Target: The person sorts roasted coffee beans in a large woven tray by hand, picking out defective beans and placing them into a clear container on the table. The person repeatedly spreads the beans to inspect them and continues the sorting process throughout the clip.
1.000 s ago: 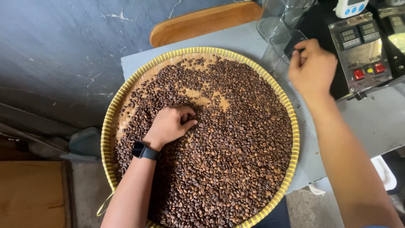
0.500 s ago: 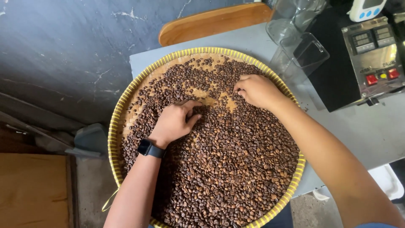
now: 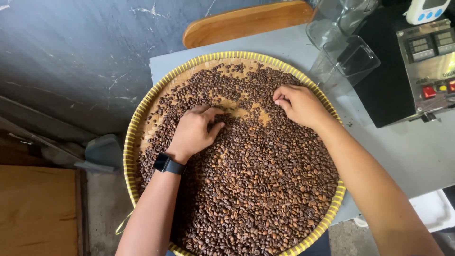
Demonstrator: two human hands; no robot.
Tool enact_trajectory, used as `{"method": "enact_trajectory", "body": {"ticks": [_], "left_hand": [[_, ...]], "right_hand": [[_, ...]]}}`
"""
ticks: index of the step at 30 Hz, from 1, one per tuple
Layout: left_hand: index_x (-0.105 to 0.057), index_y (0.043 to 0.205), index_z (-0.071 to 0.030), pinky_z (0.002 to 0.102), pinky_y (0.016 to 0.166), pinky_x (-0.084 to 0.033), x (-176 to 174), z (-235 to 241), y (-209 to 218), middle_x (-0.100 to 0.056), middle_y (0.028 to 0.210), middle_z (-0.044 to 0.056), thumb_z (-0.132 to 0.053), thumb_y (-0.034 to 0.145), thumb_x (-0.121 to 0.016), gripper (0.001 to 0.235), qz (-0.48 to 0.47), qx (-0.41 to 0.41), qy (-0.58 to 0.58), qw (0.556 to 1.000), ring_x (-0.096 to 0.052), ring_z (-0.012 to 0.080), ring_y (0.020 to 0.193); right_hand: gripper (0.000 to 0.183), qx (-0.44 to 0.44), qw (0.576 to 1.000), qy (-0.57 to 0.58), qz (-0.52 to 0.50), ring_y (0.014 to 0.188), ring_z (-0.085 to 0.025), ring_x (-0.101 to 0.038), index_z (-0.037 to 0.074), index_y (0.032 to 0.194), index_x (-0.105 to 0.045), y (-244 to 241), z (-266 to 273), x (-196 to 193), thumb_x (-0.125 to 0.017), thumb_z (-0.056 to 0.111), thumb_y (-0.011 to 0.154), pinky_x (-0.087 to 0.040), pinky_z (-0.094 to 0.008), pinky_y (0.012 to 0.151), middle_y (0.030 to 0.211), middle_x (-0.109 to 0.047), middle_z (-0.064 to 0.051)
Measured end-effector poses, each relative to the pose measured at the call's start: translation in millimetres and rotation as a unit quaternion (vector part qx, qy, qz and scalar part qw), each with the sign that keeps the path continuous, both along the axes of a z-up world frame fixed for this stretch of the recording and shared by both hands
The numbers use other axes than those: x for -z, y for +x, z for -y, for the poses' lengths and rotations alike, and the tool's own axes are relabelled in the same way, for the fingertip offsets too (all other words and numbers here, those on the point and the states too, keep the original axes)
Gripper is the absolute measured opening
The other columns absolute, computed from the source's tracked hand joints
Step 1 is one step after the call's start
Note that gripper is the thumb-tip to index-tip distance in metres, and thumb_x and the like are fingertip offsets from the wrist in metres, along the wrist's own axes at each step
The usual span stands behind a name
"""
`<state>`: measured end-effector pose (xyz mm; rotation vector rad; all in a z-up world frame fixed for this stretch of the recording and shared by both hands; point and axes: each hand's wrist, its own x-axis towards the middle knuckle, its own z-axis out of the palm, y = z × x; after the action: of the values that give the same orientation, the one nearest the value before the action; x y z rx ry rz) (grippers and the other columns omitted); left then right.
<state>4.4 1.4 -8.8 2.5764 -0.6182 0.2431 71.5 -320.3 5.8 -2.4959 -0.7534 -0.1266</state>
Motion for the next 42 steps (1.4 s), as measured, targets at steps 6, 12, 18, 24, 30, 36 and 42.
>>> {"method": "enact_trajectory", "body": {"ticks": [6,12,18,24,30,36,42], "left_hand": [[-0.069,0.128,-0.017,0.055,0.108,-0.041,-10.2,-3.4,-4.8,-0.057,0.13,0.008,-0.042,0.089,-0.073,0.046,0.018,-0.115,0.101,0.988,-0.048,0.0337,0.135],[-0.067,0.133,-0.017,0.057,0.111,-0.04,6.3,-4.9,0.6,-0.056,0.135,0.013,-0.044,0.099,-0.063,0.043,-0.015,-0.091,0.107,0.99,-0.052,0.0362,0.136],[-0.075,0.111,-0.015,0.051,0.087,-0.049,4.5,-3.7,1.1,-0.069,0.11,0.007,-0.028,0.093,-0.07,0.022,0.041,-0.053,0.062,0.996,-0.064,0.0315,0.105],[-0.074,0.096,-0.015,0.048,0.082,-0.047,6.7,-3.3,1.2,-0.071,0.102,0.003,-0.02,0.093,-0.069,0.008,0.056,-0.034,0.046,0.997,-0.063,0.029,0.099],[-0.073,0.096,-0.014,0.044,0.08,-0.046,2.2,-2.2,-0.3,-0.072,0.099,0.003,-0.019,0.098,-0.065,0.01,0.068,-0.019,0.024,0.997,-0.064,0.0272,0.094],[-0.072,0.11,-0.016,0.044,0.093,-0.048,-8.0,-2.6,-2.5,-0.068,0.099,0.006,-0.025,0.104,-0.06,0.016,0.014,-0.015,0.053,0.998,-0.066,0.0284,0.104],[-0.071,0.111,-0.018,0.047,0.093,-0.048,-15.4,-3.2,-4.4,-0.068,0.099,0.006,-0.026,0.099,-0.065,0.015,0.02,-0.011,0.038,0.999,-0.066,0.03,0.104]], "right_hand": [[0.011,0.035,0.998,0.024,0.055,0.096,-0.037,-0.073,0.007,0.107,-0.068,-2.9,2.6,-5.5,-0.068,0.008,0.096,-0.059,-0.048,0.081,0.095,-0.074,-0.013],[0.012,0.194,0.927,0.011,0.321,0.082,-0.028,-0.074,0.014,0.105,-0.071,7.8,52.6,-31.1,-0.076,0.012,0.095,-0.058,-0.037,0.075,0.081,-0.072,-0.003],[0.014,0.303,0.905,-0.053,0.294,0.07,-0.032,-0.07,0.012,0.108,-0.068,18.7,114.1,-34.1,-0.073,0.009,0.095,-0.051,-0.046,0.057,0.075,-0.067,0.001],[0.008,0.346,0.895,-0.144,0.242,0.065,-0.037,-0.07,0.019,0.102,-0.076,28.8,124.4,-19.9,-0.071,0.019,0.095,-0.053,-0.049,0.048,0.068,-0.069,-0.009],[0.012,0.239,0.896,-0.086,0.365,0.077,-0.026,-0.071,0.009,0.107,-0.075,2.5,85.8,-36.0,-0.07,0.009,0.097,-0.053,-0.039,0.059,0.096,-0.074,-0.007],[0.019,0.056,0.996,-0.058,0.024,0.096,-0.036,-0.074,0.005,0.104,-0.079,-15.5,17.2,-44.5,-0.064,0.003,0.092,-0.058,-0.044,0.09,0.093,-0.077,-0.017],[0.025,0.018,0.989,-0.148,0.011,0.103,-0.041,-0.072,-0.001,0.112,-0.076,-5.8,9.9,-13.0,-0.065,0.01,0.092,-0.057,-0.05,0.091,0.104,-0.074,-0.021]]}}
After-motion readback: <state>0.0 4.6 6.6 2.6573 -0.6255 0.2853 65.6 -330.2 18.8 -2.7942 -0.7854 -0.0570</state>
